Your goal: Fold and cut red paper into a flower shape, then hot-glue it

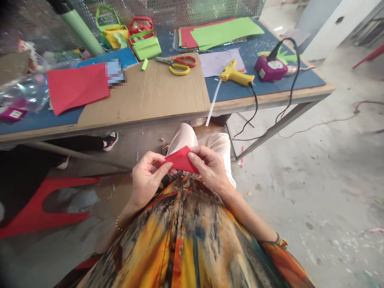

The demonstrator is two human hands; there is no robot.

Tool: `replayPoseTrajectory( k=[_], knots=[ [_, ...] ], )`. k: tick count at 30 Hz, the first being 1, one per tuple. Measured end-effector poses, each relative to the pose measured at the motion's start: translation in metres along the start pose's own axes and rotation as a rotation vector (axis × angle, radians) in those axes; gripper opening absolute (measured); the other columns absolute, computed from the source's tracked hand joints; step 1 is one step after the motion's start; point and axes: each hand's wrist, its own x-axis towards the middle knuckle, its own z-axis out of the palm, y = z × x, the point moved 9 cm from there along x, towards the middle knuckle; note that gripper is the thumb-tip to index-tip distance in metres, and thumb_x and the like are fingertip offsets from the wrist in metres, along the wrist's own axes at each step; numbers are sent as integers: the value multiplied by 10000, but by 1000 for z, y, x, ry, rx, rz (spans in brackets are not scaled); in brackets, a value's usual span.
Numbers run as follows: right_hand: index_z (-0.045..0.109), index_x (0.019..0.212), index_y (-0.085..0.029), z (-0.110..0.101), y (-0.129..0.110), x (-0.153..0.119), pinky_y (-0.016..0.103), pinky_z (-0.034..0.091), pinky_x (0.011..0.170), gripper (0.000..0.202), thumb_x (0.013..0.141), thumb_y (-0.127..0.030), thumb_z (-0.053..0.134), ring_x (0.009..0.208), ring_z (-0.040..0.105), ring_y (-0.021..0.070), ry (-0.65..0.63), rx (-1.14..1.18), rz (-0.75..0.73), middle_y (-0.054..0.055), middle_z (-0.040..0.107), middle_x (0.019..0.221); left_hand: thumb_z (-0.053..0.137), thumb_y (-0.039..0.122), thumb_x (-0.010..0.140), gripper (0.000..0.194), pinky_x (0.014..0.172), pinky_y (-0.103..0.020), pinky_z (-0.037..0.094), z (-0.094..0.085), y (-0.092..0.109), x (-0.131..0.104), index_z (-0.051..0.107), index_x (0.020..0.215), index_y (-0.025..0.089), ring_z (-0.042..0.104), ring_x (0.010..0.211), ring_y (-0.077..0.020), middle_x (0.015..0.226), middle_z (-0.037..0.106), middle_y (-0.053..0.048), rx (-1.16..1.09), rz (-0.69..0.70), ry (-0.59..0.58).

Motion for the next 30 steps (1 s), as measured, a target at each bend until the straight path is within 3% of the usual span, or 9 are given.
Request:
replayPoseTrajectory(
  k=[6, 12, 22, 30],
  knots=[
    [752, 850, -211, 8, -5, 1, 274, 458, 579, 502, 888, -709, 699, 665, 578, 155, -81, -108, -41, 13, 682, 737, 769, 373, 875, 235, 564, -224, 559, -2, -1, 0, 607, 812, 214, 721, 566, -148, 630, 728, 28, 56, 10, -5],
    [612, 643, -202, 11, -4, 3, 268, 359, 538, 483, 889, -602, 719, 585, 441, 123, -72, -256, -43, -15, 547, 594, 777, 371, 868, 235, 564, -223, 567, 1, -2, -1, 605, 829, 216, 714, 544, -147, 617, 714, 33, 29, -15, -25],
    [630, 670, -200, 12, 1, 1, 263, 317, 511, 508, 866, -657, 730, 592, 411, 119, -86, -172, 18, -11, 536, 616, 761, 470, 906, 299, 563, -242, 599, 2, -3, -2, 605, 925, 216, 738, 558, -159, 747, 735, 15, -52, -43, -52],
    [639, 694, -204, 13, 14, -1, 271, 361, 544, 503, 824, -673, 769, 642, 462, 141, -91, -84, 107, -1, 566, 661, 663, 476, 989, 275, 631, -299, 635, 2, -6, -1, 649, 1073, 215, 758, 586, -194, 666, 756, 8, -86, -43, -93]
  ],
)
